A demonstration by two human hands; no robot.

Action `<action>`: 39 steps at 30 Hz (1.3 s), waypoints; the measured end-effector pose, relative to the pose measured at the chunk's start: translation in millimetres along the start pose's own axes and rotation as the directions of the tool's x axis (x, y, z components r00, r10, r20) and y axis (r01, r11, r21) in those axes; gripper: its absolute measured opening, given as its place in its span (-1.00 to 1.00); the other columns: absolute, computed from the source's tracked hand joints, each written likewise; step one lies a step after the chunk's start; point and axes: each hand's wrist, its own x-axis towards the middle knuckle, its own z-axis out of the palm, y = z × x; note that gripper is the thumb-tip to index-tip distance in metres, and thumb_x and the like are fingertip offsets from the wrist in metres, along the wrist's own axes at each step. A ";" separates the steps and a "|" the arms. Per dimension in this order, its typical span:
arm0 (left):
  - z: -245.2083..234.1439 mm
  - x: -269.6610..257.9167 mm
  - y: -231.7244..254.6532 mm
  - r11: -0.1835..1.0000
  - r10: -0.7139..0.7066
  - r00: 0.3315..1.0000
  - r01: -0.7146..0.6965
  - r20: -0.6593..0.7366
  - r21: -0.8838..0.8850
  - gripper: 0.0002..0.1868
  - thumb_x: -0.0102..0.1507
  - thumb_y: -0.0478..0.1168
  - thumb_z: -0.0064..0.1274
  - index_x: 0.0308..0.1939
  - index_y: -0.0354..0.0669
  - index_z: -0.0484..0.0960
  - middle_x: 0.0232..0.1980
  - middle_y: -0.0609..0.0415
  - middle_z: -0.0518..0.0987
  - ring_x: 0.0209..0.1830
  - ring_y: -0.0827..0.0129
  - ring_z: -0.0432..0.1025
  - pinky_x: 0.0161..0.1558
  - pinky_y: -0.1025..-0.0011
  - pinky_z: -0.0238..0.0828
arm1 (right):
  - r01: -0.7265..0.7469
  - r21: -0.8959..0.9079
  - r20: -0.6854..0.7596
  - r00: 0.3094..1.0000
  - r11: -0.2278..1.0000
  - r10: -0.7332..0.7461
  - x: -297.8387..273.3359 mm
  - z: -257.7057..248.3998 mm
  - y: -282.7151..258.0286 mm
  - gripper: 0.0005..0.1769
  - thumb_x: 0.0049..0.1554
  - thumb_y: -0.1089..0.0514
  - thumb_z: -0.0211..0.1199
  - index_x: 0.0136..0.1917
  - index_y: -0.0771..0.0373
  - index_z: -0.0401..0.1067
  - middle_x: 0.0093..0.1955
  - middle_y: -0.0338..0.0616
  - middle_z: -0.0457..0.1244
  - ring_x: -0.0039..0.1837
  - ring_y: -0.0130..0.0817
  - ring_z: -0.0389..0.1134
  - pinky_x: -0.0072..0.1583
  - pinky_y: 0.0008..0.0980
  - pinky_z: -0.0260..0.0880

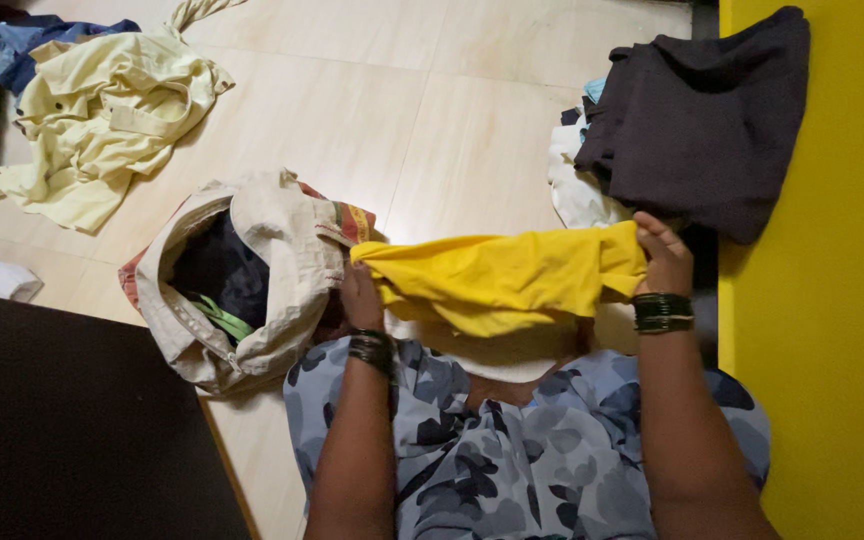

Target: The person sits on the floor and folds a yellow t-shirt and a pair of dark trousers by hand. The folded items are placed into a cloth bag.

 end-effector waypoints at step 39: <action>31.2 -42.0 17.0 0.937 -0.231 0.932 0.290 0.279 -0.194 -0.53 0.52 -0.02 -0.12 -0.38 -0.26 0.50 -0.58 0.14 0.46 -0.69 0.52 0.32 -0.61 0.55 0.23 | 0.373 -0.850 0.358 0.927 -0.372 0.111 -61.1 84.0 28.5 0.06 -0.02 -0.38 0.44 0.54 0.09 0.10 0.57 0.09 0.04 0.54 0.12 0.06 0.44 -0.01 0.11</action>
